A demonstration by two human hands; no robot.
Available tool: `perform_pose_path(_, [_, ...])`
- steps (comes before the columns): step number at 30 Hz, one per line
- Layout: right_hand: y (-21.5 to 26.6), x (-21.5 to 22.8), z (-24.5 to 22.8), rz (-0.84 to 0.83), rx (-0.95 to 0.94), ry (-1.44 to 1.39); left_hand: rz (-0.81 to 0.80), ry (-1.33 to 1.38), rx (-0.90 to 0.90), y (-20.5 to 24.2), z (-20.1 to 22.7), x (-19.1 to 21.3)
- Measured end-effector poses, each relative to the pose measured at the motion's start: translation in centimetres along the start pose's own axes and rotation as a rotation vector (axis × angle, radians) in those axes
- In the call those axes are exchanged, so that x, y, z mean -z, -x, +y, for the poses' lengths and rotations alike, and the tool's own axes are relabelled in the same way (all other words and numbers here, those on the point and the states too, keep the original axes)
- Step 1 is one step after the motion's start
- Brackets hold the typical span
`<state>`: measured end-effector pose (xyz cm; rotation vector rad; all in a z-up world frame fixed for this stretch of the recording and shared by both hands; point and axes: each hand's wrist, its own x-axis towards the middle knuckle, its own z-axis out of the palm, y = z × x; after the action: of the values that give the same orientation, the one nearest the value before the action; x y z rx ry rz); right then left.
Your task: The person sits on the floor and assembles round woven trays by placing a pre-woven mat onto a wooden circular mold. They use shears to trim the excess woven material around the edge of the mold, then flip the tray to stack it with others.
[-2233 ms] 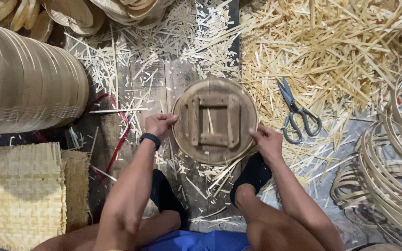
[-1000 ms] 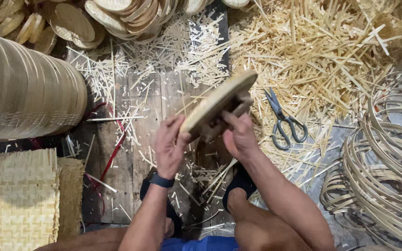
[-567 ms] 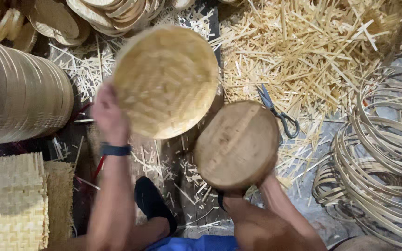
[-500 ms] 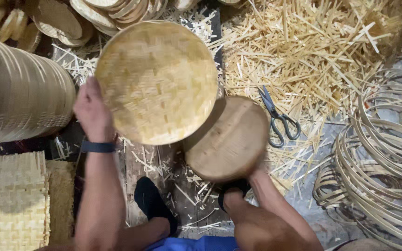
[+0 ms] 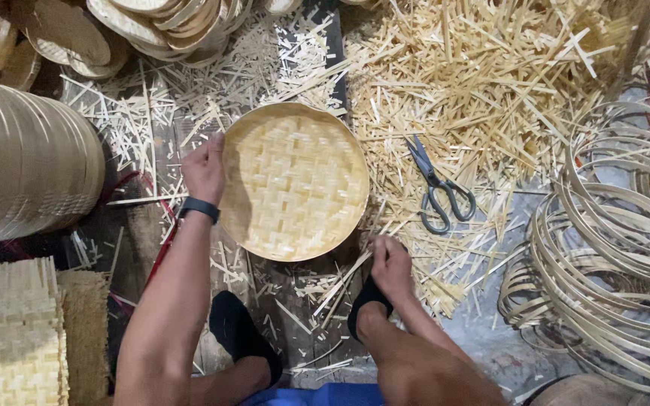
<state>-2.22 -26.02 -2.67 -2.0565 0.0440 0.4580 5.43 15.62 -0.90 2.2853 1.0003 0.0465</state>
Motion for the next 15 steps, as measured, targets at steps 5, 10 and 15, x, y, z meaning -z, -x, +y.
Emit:
perform_pose_path(5, [0.4,-0.9,-0.8,0.171,0.399,0.301,0.196,-0.214,-0.846,9.7,9.0,-4.7])
perform_pose_path(10, [0.1,-0.6,-1.0,0.171,0.301,0.287,-0.239,-0.190,-0.913,21.1,11.0,-9.3])
perform_pose_path(15, [0.1,-1.1,-0.2,0.191,0.234,0.255,-0.378,-0.471,-1.032,18.6,3.2,-6.0])
